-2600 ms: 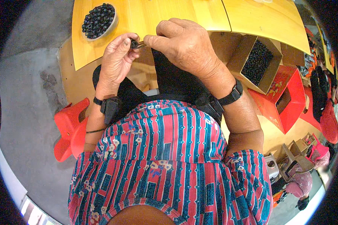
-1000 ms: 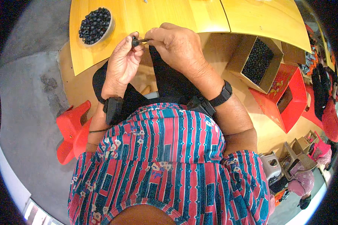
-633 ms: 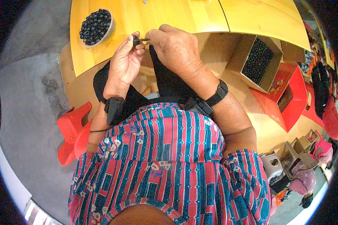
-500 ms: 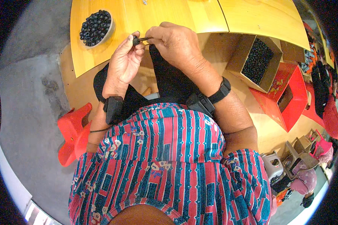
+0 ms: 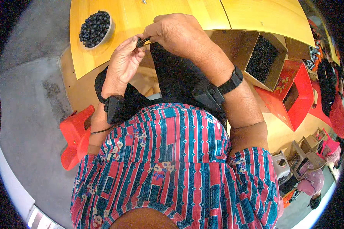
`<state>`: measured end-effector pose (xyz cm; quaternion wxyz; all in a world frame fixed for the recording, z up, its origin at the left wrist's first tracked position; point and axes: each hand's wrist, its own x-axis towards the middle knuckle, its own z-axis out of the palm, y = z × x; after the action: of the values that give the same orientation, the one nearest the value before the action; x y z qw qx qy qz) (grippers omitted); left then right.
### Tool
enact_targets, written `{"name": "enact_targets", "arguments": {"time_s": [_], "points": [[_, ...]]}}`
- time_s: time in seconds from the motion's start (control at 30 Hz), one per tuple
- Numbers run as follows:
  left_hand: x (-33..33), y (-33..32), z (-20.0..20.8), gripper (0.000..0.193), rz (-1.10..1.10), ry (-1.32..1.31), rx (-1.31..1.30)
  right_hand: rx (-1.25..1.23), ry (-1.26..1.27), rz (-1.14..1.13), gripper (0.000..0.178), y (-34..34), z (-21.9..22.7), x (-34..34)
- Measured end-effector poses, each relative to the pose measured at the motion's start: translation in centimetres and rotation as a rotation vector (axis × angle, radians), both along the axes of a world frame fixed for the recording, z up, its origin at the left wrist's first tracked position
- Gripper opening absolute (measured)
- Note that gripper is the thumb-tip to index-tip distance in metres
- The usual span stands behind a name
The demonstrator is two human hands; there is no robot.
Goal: The person trims and assembles black plastic cord lock components by inserting small metal pins into them by hand and using small snips.
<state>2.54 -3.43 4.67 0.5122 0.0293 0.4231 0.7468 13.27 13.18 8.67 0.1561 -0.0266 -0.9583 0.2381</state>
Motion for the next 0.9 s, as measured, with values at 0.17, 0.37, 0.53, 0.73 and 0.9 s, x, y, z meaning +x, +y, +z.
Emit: {"name": "enact_targets", "arguments": {"time_s": [0.17, 0.37, 0.53, 0.73, 0.9], "points": [[-0.2, 0.3, -0.1, 0.024, 0.031, 0.046, -0.022, 0.106, 0.027, -0.034, 0.012, -0.5, -0.2, -0.1], [-0.3, 0.7, -0.7, 0.026, 0.114, -0.016, 0.01, 0.133, 0.136, -0.157, 0.013, -2.0, -1.8, -0.3], [-0.4, 1.3, -1.0, 0.027, 0.182, -0.065, 0.01, 0.007, 0.159, -0.295, 0.011, -3.0, -2.2, -0.2], [-1.2, 1.0, -0.8, 0.028, 0.051, -0.12, 0.07, -0.176, 0.079, -0.241, 0.012, -1.2, -2.1, -0.5], [-1.3, 0.9, -0.8, 0.026, 0.019, -0.169, 0.118, -0.144, 0.028, -0.182, 0.013, -0.7, -1.1, -0.5]]}}
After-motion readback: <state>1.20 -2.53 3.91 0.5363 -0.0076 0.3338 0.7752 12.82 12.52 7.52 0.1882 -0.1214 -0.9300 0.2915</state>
